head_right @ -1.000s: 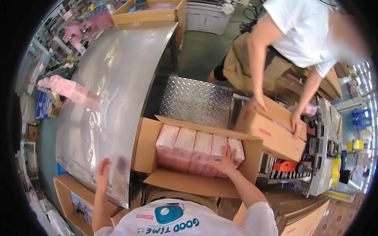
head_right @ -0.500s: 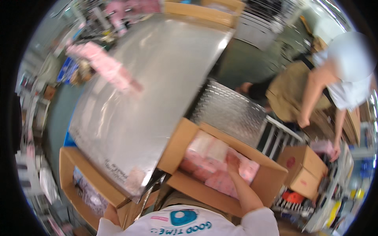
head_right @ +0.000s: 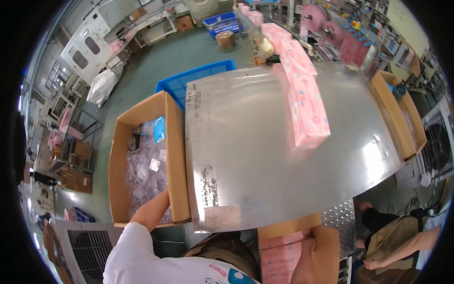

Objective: The person packs stacks of pink tissue packages into cardboard boxes by hand and moves the filled boxes onto a conveyor belt.

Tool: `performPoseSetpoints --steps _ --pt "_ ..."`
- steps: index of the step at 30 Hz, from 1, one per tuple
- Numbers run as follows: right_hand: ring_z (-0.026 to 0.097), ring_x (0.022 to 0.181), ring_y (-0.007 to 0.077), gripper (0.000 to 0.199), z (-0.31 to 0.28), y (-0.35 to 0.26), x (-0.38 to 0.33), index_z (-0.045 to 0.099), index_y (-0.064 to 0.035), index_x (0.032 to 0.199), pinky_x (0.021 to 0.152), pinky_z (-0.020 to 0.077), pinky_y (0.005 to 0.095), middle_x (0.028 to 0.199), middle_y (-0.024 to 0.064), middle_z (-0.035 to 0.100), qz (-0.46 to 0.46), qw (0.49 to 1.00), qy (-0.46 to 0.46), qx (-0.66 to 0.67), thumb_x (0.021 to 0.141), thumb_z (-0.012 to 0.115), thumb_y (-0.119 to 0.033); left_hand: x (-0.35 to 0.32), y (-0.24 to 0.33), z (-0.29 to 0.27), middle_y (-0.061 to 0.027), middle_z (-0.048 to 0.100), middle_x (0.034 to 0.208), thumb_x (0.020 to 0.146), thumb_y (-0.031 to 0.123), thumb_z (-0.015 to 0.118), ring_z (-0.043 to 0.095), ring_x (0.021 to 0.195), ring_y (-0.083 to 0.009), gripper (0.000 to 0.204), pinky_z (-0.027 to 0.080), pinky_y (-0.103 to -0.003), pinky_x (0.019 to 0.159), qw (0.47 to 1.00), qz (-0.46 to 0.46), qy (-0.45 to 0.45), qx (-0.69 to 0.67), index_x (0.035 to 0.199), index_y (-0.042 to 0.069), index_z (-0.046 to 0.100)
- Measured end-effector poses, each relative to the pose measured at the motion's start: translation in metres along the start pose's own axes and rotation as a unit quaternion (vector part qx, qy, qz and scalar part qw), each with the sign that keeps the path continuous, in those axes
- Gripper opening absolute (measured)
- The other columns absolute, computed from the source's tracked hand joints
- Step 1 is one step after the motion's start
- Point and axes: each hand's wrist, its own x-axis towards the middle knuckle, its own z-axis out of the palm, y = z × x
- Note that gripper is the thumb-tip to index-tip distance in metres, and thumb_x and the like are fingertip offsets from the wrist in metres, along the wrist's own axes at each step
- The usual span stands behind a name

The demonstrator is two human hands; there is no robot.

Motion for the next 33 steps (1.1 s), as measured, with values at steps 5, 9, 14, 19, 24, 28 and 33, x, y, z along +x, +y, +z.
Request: performPoseSetpoints --steps 5,9,14,19,24,28,33 --pt "0.058 0.098 0.0376 0.043 0.013 0.007 -0.021 0.061 0.0021 0.100 0.085 0.0460 0.0445 0.102 0.0246 0.060 -0.239 0.966 0.086 -0.053 0.075 0.063 -0.033 0.007 0.033 -0.024 -0.0037 0.062 0.091 0.084 0.025 0.057 0.058 0.080 -0.0177 0.028 0.050 -0.037 0.065 0.962 0.113 -0.021 -0.249 0.103 0.007 0.062" --pt "0.055 0.103 0.0372 0.038 -0.009 0.033 -0.032 0.059 0.0038 0.103 0.088 0.0439 0.0427 0.107 0.0258 0.058 -0.321 0.945 0.049 0.028 0.076 0.061 -0.023 -0.009 0.065 -0.107 -0.0019 0.062 0.075 0.080 0.028 0.061 0.058 0.066 -0.0167 0.025 0.049 -0.037 0.059 0.907 0.082 0.025 -0.412 0.092 0.007 0.066" --pt "0.053 0.109 0.0329 0.043 -0.035 0.057 -0.042 0.057 0.0040 0.112 0.091 0.0416 0.0386 0.115 0.0229 0.056 -0.225 0.970 -0.040 0.078 0.080 0.061 -0.025 -0.004 0.031 -0.203 -0.0021 0.059 0.069 0.084 0.024 0.057 0.058 0.064 -0.0162 0.016 0.046 -0.030 0.054 0.908 0.110 0.166 -0.368 0.090 0.009 0.060" --pt "0.054 0.106 0.0277 0.042 -0.034 0.081 -0.065 0.058 0.0032 0.112 0.090 0.0419 0.0356 0.114 0.0184 0.058 -0.156 0.960 -0.071 0.222 0.083 0.059 -0.026 -0.077 0.139 -0.174 -0.0013 0.058 0.074 0.085 0.018 0.059 0.056 0.062 -0.0169 0.007 0.046 -0.029 0.054 0.796 0.227 -0.082 -0.556 0.087 0.011 0.057" --pt "0.057 0.094 0.0194 0.033 -0.077 0.008 -0.137 0.058 0.0023 0.111 0.082 0.0447 0.0281 0.108 0.0108 0.060 -0.302 0.887 -0.099 0.334 0.087 0.055 -0.020 -0.186 0.227 -0.057 -0.0043 0.058 0.075 0.085 0.021 0.059 0.056 0.062 -0.0168 0.014 0.046 -0.031 0.054 0.765 0.168 -0.283 -0.553 0.092 0.009 0.056" --pt "0.055 0.100 0.0161 0.035 -0.134 -0.056 -0.210 0.052 -0.0039 0.122 0.077 0.0481 0.0274 0.112 0.0075 0.058 -0.326 0.781 -0.252 0.468 0.091 0.055 -0.020 -0.241 0.239 0.059 -0.0014 0.052 0.075 0.087 0.033 0.057 0.049 0.062 -0.0144 0.023 0.044 -0.027 0.053 0.724 0.114 -0.514 -0.446 0.092 0.011 0.055" --pt "0.058 0.094 0.0173 0.046 -0.193 -0.063 -0.244 0.038 -0.0055 0.131 0.073 0.0500 0.0299 0.123 0.0090 0.052 -0.264 0.599 -0.272 0.705 0.095 0.047 -0.031 -0.332 0.224 0.168 -0.0035 0.058 0.081 0.088 0.033 0.056 0.047 0.060 -0.0158 0.025 0.042 -0.028 0.054 0.649 -0.006 -0.685 -0.332 0.097 0.010 0.057"
